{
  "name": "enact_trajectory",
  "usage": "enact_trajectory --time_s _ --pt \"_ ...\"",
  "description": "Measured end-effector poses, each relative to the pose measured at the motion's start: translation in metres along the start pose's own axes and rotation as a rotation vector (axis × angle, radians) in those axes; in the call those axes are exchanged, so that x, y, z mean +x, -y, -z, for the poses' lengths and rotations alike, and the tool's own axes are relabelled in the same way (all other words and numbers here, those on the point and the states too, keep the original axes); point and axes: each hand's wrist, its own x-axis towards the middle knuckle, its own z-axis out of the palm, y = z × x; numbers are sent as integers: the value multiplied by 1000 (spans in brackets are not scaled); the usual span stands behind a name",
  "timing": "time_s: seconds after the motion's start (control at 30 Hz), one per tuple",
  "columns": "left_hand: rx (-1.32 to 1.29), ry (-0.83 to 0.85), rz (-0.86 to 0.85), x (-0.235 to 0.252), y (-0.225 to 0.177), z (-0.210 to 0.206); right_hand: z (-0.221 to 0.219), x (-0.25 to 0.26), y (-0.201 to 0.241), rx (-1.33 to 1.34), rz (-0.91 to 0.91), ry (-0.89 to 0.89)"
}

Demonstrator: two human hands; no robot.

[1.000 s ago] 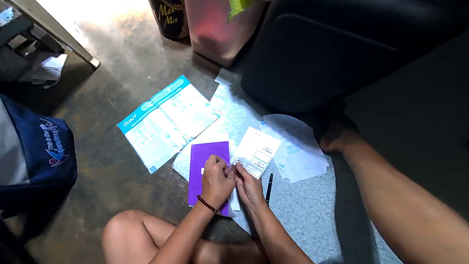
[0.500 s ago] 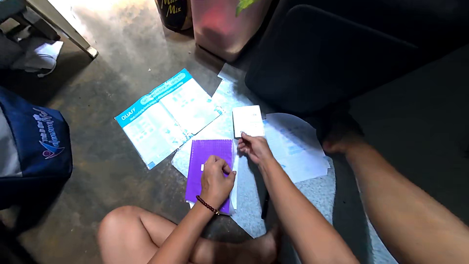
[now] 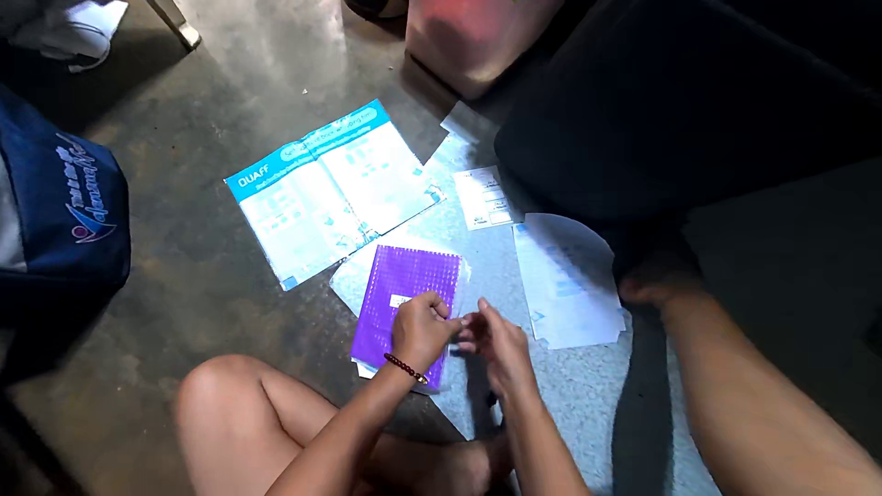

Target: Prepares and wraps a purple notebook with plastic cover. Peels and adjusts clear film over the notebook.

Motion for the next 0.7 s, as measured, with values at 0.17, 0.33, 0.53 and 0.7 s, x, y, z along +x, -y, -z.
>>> enact_trajectory --time_s 0.17,0.33,0.53,0.7 --pt "-66 51 29 1 4 4 -5 -29 -31 225 8 127" --pt "-69 127 74 5 5 8 -4 -42 -45 170 163 117" --pt "-4 173 126 7 1 5 -7 -64 -57 -126 235 -44" --pt "105 165 123 7 -5 1 -1 -63 -59 -242 217 -120"
